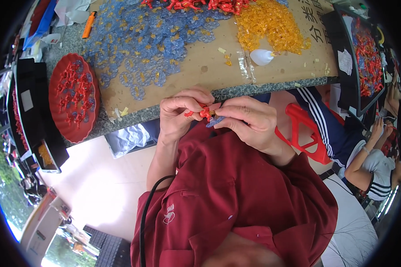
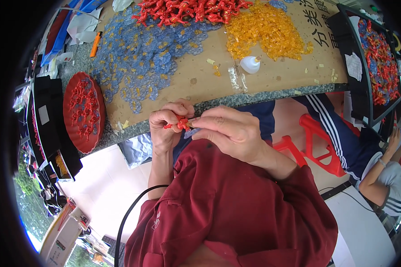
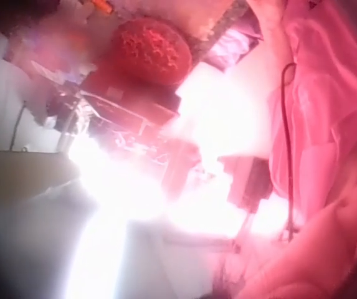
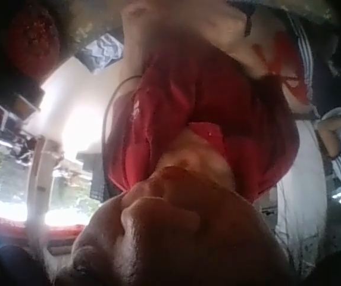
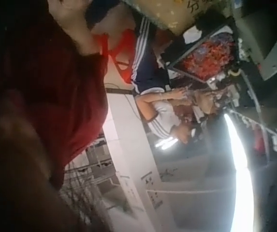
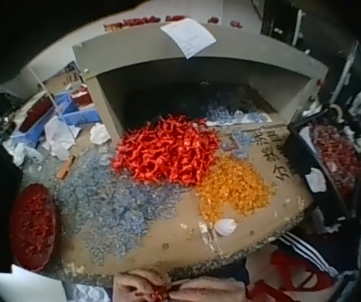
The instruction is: The person assembles toy figures by applying glue from a bottle onto plastic pieces, attaching small plastic parts to them by hand, and placing the assembled figures into a tray.
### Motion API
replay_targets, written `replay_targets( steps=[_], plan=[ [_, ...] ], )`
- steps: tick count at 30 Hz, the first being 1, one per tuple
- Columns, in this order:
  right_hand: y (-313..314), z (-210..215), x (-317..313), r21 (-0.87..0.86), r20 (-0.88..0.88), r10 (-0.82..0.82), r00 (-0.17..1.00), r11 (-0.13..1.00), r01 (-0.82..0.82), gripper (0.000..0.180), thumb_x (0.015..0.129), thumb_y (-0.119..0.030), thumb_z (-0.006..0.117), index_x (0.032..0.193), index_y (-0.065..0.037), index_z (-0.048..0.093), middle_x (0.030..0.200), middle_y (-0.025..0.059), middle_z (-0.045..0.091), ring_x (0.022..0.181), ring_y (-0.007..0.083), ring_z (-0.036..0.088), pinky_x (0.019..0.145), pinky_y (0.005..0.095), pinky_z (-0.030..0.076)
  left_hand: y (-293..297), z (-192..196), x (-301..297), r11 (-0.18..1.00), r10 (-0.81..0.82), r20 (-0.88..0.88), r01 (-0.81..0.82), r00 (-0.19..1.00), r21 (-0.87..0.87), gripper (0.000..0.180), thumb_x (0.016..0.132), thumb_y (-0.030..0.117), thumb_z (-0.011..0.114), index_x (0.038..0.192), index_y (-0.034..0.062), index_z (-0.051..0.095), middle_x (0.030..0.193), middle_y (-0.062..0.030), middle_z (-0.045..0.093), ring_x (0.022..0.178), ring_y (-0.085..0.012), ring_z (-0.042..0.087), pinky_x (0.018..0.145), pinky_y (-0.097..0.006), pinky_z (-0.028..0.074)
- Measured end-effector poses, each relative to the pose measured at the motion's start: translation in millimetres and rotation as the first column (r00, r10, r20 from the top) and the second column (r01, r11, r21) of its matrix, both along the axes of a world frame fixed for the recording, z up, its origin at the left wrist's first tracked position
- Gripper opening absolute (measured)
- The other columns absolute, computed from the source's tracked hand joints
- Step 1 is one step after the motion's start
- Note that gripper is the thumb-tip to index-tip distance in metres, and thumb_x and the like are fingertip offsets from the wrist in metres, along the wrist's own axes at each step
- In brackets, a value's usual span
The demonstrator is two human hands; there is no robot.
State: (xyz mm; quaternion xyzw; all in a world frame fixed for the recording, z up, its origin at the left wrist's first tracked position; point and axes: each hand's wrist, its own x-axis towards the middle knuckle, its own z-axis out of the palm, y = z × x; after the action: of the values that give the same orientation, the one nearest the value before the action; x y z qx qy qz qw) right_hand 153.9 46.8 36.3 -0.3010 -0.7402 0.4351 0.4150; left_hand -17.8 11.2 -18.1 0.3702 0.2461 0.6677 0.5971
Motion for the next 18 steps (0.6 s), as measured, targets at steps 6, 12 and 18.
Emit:
replay_targets(
  steps=[6,12,18],
  plan=[
    [-2,-6,-5,0.215,-0.048,0.0,0.999,0.977,0.01,0.031,0.058,-0.006,0.076,0.087,-0.001,0.064,0.079,0.009,0.062,0.064,0.0191,0.062,0.051,0.0252,0.049,1,0,2,0.999,-0.036,0.114,0.037,0.993,-0.014,0.008,0.068,0.004,0.069,0.069,0.0024,0.061,0.089,-0.0106,0.062,0.087,-0.0281,0.056,0.075,-0.038,0.047],
    [-6,-8,-3,0.312,-0.054,-0.016,0.998,0.95,0.032,0.031,0.059,-0.007,0.075,0.087,-0.002,0.063,0.079,0.0084,0.061,0.063,0.0191,0.061,0.051,0.026,0.049,-4,-3,12,0.993,-0.091,0.244,0.107,0.965,-0.053,0.013,0.071,0.007,0.069,0.066,0.0036,0.058,0.09,-0.0088,0.061,0.085,-0.0264,0.054,0.072,-0.036,0.045],
    [-5,-6,-4,0.299,-0.021,-0.009,1.0,0.954,0.015,0.03,0.059,-0.007,0.075,0.087,-0.003,0.063,0.08,0.0071,0.061,0.064,0.0179,0.061,0.052,0.026,0.049,-5,-2,10,0.993,-0.08,0.313,0.103,0.946,-0.057,0.013,0.071,0.008,0.069,0.067,0.0033,0.058,0.09,-0.0092,0.061,0.085,-0.026,0.054,0.072,-0.037,0.046]
  ],
)
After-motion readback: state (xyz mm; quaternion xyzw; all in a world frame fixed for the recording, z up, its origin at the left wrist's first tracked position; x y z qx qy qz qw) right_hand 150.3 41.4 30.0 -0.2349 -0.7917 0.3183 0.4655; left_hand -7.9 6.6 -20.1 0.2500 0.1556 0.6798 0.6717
